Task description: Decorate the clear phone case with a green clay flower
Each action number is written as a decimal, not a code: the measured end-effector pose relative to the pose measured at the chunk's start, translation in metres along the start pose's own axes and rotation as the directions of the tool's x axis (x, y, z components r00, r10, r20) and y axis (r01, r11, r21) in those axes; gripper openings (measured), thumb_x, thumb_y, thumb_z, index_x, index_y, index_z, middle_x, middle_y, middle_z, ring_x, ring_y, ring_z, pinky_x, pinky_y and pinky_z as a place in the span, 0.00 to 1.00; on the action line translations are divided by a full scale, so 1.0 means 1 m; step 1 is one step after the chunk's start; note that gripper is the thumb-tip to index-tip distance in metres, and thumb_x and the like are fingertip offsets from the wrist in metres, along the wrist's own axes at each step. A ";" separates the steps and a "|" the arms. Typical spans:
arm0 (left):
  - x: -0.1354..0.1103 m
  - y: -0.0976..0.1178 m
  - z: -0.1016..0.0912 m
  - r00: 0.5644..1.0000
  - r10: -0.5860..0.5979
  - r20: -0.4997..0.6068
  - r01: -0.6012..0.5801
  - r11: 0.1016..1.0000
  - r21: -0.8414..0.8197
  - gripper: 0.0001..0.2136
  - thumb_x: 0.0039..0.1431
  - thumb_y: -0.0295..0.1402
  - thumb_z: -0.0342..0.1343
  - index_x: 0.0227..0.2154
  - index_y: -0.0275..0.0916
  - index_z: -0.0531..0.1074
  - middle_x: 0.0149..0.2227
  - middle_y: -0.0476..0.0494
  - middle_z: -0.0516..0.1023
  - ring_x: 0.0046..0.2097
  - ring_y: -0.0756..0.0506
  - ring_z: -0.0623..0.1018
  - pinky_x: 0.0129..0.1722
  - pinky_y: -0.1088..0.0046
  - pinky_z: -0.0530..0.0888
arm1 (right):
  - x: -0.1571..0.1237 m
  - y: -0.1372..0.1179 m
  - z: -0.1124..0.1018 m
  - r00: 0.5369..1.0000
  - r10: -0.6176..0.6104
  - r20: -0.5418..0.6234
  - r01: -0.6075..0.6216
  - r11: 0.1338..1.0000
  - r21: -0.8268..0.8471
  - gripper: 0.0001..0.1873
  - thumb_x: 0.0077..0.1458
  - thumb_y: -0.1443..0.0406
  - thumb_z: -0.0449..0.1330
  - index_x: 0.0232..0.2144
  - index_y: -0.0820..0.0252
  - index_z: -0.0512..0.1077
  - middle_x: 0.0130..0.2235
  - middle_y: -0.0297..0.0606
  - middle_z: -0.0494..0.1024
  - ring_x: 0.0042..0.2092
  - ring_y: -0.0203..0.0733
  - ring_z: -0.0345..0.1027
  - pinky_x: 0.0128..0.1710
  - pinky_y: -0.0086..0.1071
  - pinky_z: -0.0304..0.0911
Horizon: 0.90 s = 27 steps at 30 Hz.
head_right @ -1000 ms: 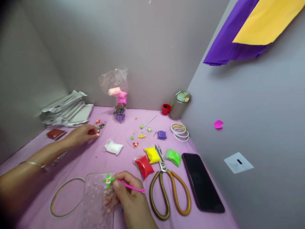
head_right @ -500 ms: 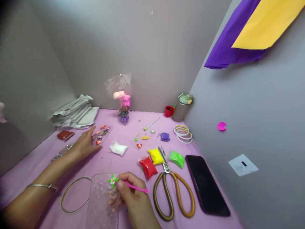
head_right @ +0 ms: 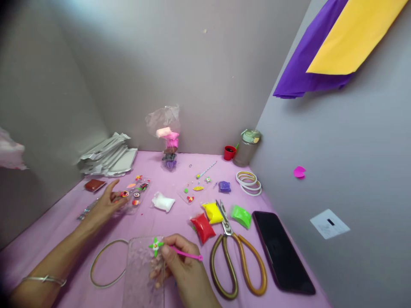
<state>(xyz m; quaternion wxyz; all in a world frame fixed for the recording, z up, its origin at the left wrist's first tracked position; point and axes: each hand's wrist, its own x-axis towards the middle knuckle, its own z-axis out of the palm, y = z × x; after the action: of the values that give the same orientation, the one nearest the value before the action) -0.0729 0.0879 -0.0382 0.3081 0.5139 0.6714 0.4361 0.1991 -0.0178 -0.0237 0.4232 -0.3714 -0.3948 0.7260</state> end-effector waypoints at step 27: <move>-0.016 0.001 0.001 0.978 -0.105 0.183 0.211 0.526 -0.824 0.10 0.58 0.18 0.59 0.39 0.37 0.76 0.40 0.40 0.84 0.45 0.42 0.84 0.48 0.59 0.82 | 0.005 0.017 -0.012 0.997 0.073 -0.029 -0.073 0.997 -0.012 0.26 0.49 0.44 0.69 0.35 0.60 0.72 0.25 0.35 0.76 0.24 0.35 0.71 0.26 0.27 0.65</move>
<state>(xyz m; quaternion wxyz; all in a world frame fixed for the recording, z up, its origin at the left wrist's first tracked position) -0.0672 0.0727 -0.0384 0.5909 0.2638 0.4062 0.6452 0.2022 -0.0158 -0.0449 0.3996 -0.3984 -0.3796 0.7331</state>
